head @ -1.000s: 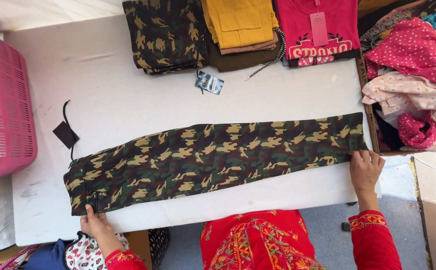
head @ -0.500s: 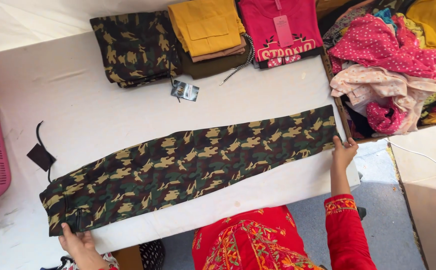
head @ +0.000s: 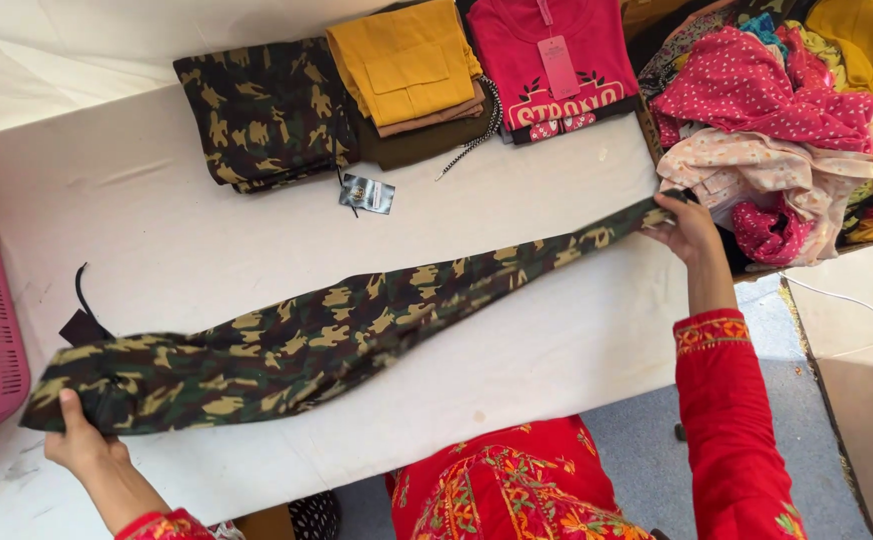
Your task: The person folds several pairs of pants on a white table. They smooth and fold camouflage-patterned pants and a pair of pink polka-dotted pants, placing each folded item into a neat stack.
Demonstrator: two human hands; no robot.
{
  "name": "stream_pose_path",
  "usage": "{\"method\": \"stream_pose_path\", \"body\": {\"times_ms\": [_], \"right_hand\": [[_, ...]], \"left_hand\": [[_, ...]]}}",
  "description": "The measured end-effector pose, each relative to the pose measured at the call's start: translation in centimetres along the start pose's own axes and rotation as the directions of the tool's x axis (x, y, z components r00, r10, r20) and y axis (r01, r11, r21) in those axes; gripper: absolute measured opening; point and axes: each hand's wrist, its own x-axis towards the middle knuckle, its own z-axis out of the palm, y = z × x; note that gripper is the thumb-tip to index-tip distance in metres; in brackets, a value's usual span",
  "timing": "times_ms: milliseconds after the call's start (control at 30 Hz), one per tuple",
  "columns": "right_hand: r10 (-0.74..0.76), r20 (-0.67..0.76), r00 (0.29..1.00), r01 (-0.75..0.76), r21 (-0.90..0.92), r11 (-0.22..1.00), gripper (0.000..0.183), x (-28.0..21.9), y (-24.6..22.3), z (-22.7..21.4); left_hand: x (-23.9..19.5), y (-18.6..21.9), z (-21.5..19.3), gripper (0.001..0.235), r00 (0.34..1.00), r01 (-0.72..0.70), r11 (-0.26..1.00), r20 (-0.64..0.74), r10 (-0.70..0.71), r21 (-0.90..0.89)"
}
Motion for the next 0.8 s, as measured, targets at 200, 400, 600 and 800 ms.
{"method": "stream_pose_path", "body": {"times_ms": [200, 400, 600, 800], "right_hand": [[0.045, -0.033, 0.998, -0.047, -0.07, 0.996, 0.018, -1.6, 5.2, -3.2], [0.155, -0.113, 0.982, -0.147, 0.077, 0.986, 0.019, -3.1, 12.0, -9.2], [0.116, -0.087, 0.989, -0.112, 0.047, 0.993, 0.021, -5.7, 6.3, -7.2], [-0.14, 0.076, 0.987, 0.134, 0.075, 0.988, 0.016, 1.0, -3.6, -0.5]], "left_hand": [[0.5, -0.2, -2.9, 0.032, 0.99, 0.133, 0.989, -0.039, -0.136, -0.06], [-3.2, -5.7, -13.1, 0.043, 0.948, 0.074, 0.962, 0.282, -0.15, 0.263], [-2.3, -5.8, -12.5, 0.044, 0.94, 0.303, 0.953, 0.155, -0.303, 0.029], [6.6, 0.8, -0.8, 0.033, 0.992, -0.004, 0.989, 0.121, 0.022, -0.148]]}}
